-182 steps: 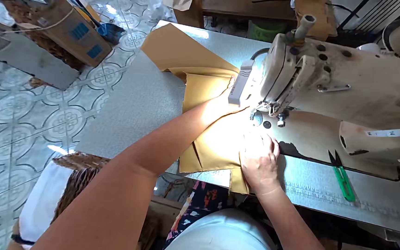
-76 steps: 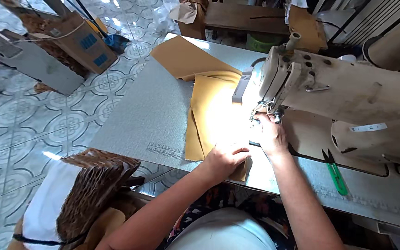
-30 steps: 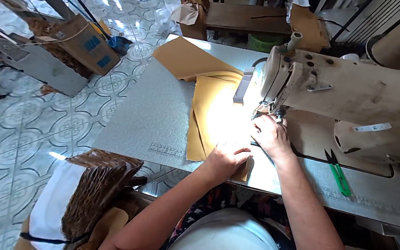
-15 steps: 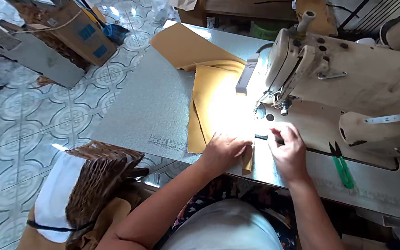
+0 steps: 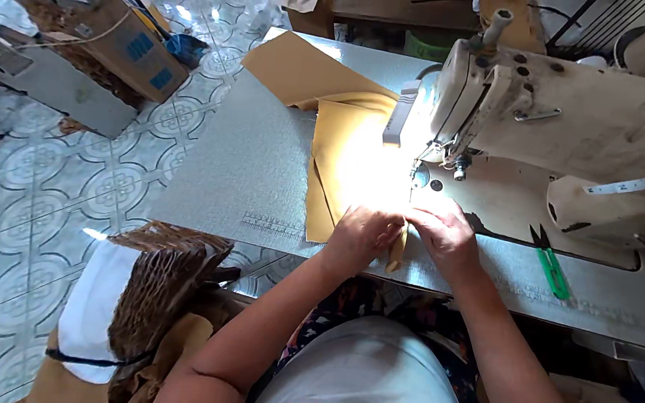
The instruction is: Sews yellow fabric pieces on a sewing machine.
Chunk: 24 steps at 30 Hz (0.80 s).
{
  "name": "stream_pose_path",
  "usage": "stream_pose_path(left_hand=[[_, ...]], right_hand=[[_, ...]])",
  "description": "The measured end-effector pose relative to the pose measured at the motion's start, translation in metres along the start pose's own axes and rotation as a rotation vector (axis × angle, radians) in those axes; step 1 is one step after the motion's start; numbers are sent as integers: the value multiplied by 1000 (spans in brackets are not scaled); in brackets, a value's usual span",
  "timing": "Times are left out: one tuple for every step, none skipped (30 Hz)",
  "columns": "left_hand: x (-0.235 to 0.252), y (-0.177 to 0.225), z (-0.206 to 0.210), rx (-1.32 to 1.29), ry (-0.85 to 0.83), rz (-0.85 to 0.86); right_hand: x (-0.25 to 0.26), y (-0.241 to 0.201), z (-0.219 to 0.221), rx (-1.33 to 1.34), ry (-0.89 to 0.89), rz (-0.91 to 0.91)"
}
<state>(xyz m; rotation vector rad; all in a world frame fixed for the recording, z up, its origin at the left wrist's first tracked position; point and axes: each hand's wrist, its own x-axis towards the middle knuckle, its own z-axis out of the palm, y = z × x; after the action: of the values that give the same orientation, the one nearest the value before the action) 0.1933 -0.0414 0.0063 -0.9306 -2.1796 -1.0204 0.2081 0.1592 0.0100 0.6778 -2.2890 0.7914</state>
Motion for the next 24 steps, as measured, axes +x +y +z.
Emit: stream_pose_path(left_hand=[[0,0,0,-5,-5,2],[0,1,-1,-9,-13,3],[0,1,-1,-14,-15,0],[0,1,-1,-20,-13,-7],[0,1,-1,-25,-10,-13],[0,1,-1,-28,-8,-16],[0,1,-1,-31,-5,-16],[0,1,-1,-31,-2,-14],[0,1,-1,-31,1,-10],[0,1,0,-36,5,-5],[0,1,0,-49,10,2],[0,1,0,-71,10,7],[-1,1,-2,-99,-1,12],[-2,1,-4,-115,-30,11],[-3,3,-5,-95,-65,3],[-4,5,-6,-33,-93,-4],[-4,6,-6,47,-124,-9],[-3,5,-8,119,-170,-20],[-1,2,-12,171,-219,-20],[1,0,-18,213,-255,-1],[4,-2,-25,234,-298,38],[9,-2,-34,236,-359,81],[14,-2,-41,225,-424,122],[18,-1,-46,212,-495,150]], right_hand=[[-1,0,1,10,17,-6],[-2,1,2,16,31,-14],[-3,1,3,14,44,-20],[-4,1,4,5,51,-24],[-4,1,4,-5,60,-30],[-5,1,4,-16,68,-39],[-5,0,4,-27,76,-46],[-6,-1,5,-33,86,-53],[-6,-1,5,-42,97,-62],[-6,-2,4,-49,107,-72],[-6,-2,5,-57,122,-81],[-7,-3,5,-66,140,-86],[-8,-3,5,-72,156,-88],[-8,-4,5,-78,166,-84],[-9,-4,5,-82,170,-76],[-10,-5,5,-86,177,-69],[-11,-6,6,-89,181,-60],[-13,-7,6,-101,177,-50],[-14,-10,6,-112,168,-37],[-16,-13,5,-117,146,-19],[-18,-16,5,-123,115,0],[-20,-21,4,-133,76,20],[-23,-25,3,-149,27,46],[-26,-30,2,-171,-25,73]])
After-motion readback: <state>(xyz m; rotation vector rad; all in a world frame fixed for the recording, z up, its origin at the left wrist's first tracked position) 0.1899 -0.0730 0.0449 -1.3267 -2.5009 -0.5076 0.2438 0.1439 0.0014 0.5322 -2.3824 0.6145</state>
